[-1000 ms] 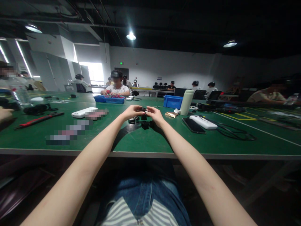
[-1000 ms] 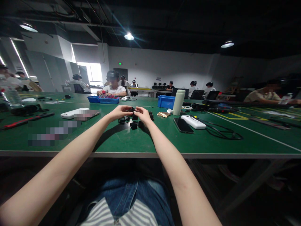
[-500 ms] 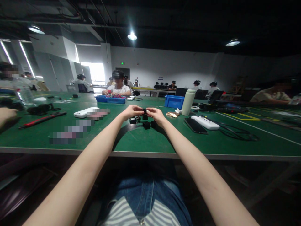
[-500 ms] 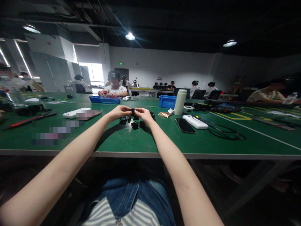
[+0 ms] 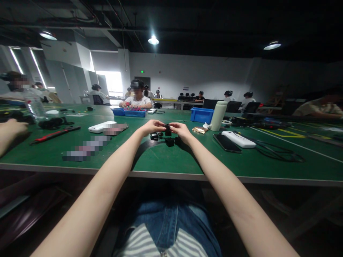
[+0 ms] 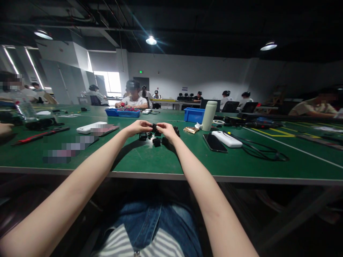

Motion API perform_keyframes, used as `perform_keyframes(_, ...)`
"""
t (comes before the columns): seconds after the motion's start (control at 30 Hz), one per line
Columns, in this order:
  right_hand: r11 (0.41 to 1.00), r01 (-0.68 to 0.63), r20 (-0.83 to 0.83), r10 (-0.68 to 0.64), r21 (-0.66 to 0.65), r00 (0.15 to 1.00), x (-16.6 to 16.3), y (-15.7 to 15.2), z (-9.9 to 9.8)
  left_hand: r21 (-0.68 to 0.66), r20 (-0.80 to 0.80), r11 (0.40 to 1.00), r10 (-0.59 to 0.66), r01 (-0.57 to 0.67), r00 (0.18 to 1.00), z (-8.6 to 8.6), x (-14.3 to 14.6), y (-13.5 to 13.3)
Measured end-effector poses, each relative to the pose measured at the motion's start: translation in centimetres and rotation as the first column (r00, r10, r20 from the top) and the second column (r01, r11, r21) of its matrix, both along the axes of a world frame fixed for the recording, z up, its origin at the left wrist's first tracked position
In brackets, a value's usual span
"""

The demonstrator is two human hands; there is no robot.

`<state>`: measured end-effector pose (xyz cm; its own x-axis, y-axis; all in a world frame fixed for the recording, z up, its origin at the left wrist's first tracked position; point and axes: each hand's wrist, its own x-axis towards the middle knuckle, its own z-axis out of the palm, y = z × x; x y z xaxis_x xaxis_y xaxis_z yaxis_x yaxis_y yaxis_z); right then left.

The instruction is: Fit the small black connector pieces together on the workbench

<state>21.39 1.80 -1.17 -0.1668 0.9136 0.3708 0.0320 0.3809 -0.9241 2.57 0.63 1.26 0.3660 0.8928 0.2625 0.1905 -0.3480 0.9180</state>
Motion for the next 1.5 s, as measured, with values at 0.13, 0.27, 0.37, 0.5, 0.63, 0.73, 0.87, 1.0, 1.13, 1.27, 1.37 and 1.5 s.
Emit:
perform_keyframes(0.13, 0.999, 0.038, 0.003, -0.039, 0.028, 0.999, 0.3, 0.4, 0.1, -0.003, 0.011, 0.999, 0.035, -0.035, 0.999, -0.3, -0.3, 0.5)
perform_keyframes(0.27, 0.951, 0.226, 0.219, -0.271, 0.209, 0.937, 0.7, -0.1, 0.1, -0.027, 0.023, 0.999, 0.046, -0.045, 0.999, -0.4, -0.4, 0.6)
perform_keyframes(0.37, 0.910, 0.261, 0.472, -0.393, 0.322, 0.789, 0.8, -0.9, -0.1, -0.048, 0.029, 0.997, 0.054, -0.052, 0.998, -0.3, -0.4, 0.4)
perform_keyframes(0.5, 0.942, 0.194, 0.664, -0.330, 0.273, 0.671, 0.6, -1.4, -0.5, -0.064, 0.036, 0.996, 0.072, -0.069, 0.997, -0.4, -0.3, 0.3)
perform_keyframes(0.63, 0.935, 0.209, 0.626, -0.349, 0.288, 0.697, 0.4, -1.5, -0.3, -0.055, 0.038, 0.997, 0.053, -0.051, 0.998, -0.4, -0.3, 0.3)
perform_keyframes(0.73, 0.935, 0.227, 0.487, -0.338, 0.273, 0.805, 0.2, -1.5, 0.0, -0.052, 0.040, 0.998, 0.022, -0.019, 0.999, -0.4, -0.3, 0.3)
perform_keyframes(0.87, 0.978, 0.092, 0.287, -0.145, 0.190, 0.947, -0.1, -1.5, 0.1, -0.039, 0.073, 0.999, -0.018, 0.021, 0.997, -0.4, -0.1, 0.4)
perform_keyframes(1.0, 0.976, -0.015, 0.243, -0.039, 0.217, 0.969, -0.2, -1.5, 0.1, 0.009, 0.058, 0.995, -0.101, 0.101, 0.993, -0.1, 0.3, 0.2)
perform_keyframes(1.13, 0.965, -0.007, 0.201, -0.047, 0.260, 0.978, -0.2, -1.6, 0.5, 0.033, 0.072, 0.991, -0.133, 0.131, 0.989, 0.3, 0.6, -0.2)
perform_keyframes(1.27, 0.973, -0.045, 0.202, -0.002, 0.228, 0.979, -0.1, -1.8, 0.7, 0.036, 0.050, 0.993, -0.115, 0.113, 0.992, 0.5, 0.5, -0.5)
perform_keyframes(1.37, 0.979, -0.074, 0.205, 0.035, 0.188, 0.978, 0.0, -1.7, 0.8, 0.018, 0.015, 0.996, -0.093, 0.093, 0.996, 0.6, 0.4, -0.6)
perform_keyframes(1.5, 0.982, -0.076, 0.161, 0.048, 0.174, 0.986, 0.1, -1.6, 0.9, -0.020, 0.045, 0.996, -0.089, 0.090, 0.995, 0.6, 0.3, -0.6)
